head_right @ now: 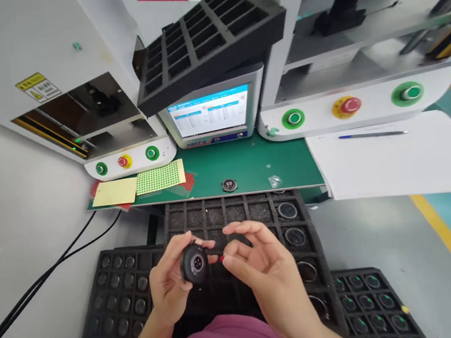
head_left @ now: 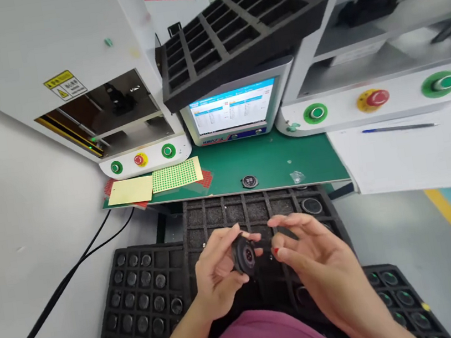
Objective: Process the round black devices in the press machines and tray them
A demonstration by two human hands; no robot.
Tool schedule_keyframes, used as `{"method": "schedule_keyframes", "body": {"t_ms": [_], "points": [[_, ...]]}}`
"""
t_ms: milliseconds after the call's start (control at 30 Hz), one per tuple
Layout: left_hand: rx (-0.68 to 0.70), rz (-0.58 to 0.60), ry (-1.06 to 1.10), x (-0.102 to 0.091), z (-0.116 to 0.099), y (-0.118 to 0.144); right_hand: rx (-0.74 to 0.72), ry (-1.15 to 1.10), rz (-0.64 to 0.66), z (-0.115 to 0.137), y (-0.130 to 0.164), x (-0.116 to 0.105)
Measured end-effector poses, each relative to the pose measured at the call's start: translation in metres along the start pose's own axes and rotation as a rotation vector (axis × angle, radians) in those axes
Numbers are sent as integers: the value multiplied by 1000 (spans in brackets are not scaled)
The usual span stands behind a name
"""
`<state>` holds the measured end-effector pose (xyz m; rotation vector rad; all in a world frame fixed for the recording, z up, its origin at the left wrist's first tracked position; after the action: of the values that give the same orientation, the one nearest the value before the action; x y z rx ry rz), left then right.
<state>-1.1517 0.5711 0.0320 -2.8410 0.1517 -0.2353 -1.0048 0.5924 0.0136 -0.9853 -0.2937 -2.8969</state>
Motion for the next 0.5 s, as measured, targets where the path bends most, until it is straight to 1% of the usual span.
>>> {"method": "schedule_keyframes", "body": {"t_ms": [100, 233, 333, 433, 500], "points": [[-24, 3, 18, 1, 2, 2, 37, 6, 78, 5, 9, 10], [17, 48, -127, 0, 0, 6, 127, -11, 118, 3, 17, 18], [57, 94, -224, 1, -5, 8, 167, -6, 127, 1, 19, 18], [94, 141, -282, 4, -13, 6, 165, 20, 113, 3, 18, 17], [91, 158, -300, 5, -16, 5, 162, 46, 91, 5, 18, 16]]}}
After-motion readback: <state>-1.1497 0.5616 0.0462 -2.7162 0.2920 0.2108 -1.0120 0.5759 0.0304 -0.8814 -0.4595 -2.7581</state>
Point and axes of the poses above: each hand's wrist, its own y-axis away from the middle knuckle, its own x-axis out of the palm, z = x × y, the point moved 6 cm from there along -y, towards the middle knuckle
